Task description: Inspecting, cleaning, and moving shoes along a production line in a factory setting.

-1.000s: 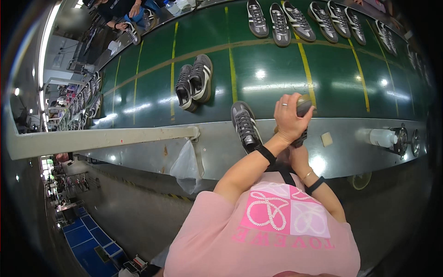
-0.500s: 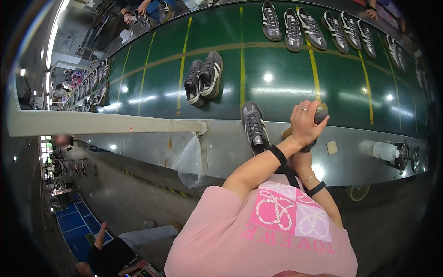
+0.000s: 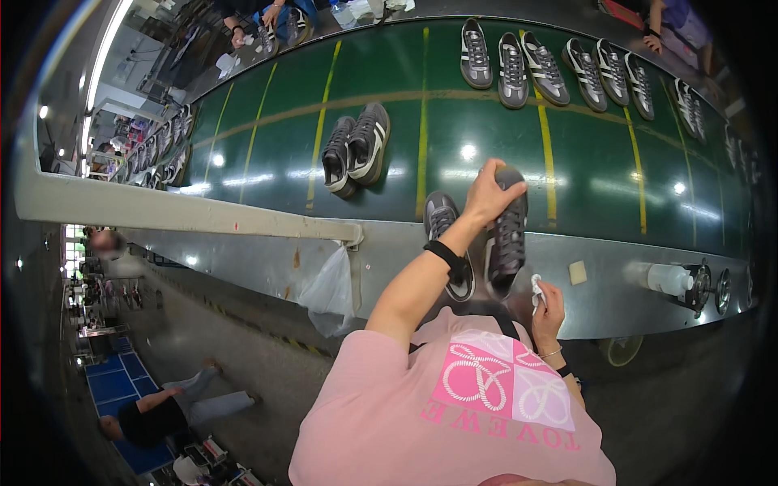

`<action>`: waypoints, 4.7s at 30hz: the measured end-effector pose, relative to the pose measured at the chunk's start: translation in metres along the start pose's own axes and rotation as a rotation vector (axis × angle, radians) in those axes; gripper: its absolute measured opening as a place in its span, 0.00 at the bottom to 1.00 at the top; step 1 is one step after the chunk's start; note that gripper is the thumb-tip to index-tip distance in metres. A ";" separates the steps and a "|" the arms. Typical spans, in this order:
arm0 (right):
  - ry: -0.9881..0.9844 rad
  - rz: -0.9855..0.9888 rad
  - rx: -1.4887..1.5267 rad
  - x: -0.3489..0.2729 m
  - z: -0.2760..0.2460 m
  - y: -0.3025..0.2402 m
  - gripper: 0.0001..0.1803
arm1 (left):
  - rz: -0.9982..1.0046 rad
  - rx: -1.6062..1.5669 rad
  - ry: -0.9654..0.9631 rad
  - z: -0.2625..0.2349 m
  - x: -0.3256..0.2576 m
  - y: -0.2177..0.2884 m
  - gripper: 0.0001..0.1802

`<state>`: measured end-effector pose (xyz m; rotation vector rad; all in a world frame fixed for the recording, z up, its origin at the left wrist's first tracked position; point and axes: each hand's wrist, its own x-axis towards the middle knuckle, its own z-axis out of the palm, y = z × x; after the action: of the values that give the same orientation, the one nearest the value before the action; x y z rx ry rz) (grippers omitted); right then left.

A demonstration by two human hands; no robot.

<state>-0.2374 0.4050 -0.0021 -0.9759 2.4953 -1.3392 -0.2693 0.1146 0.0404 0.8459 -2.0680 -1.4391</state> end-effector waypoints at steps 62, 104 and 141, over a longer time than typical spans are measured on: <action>0.216 0.187 0.151 0.116 0.018 0.116 0.15 | 0.163 0.863 -0.045 0.276 0.431 0.004 0.41; 0.349 0.179 0.212 0.095 -0.012 0.141 0.13 | 0.715 0.473 -1.054 0.019 -0.094 0.014 0.11; -0.278 0.072 0.021 0.012 -0.040 0.114 0.08 | 0.693 0.230 0.218 0.161 -0.094 0.063 0.25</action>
<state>-0.3175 0.4700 -0.0668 -0.9825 2.2820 -1.1206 -0.3281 0.3020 0.0424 0.2830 -2.0793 -0.7168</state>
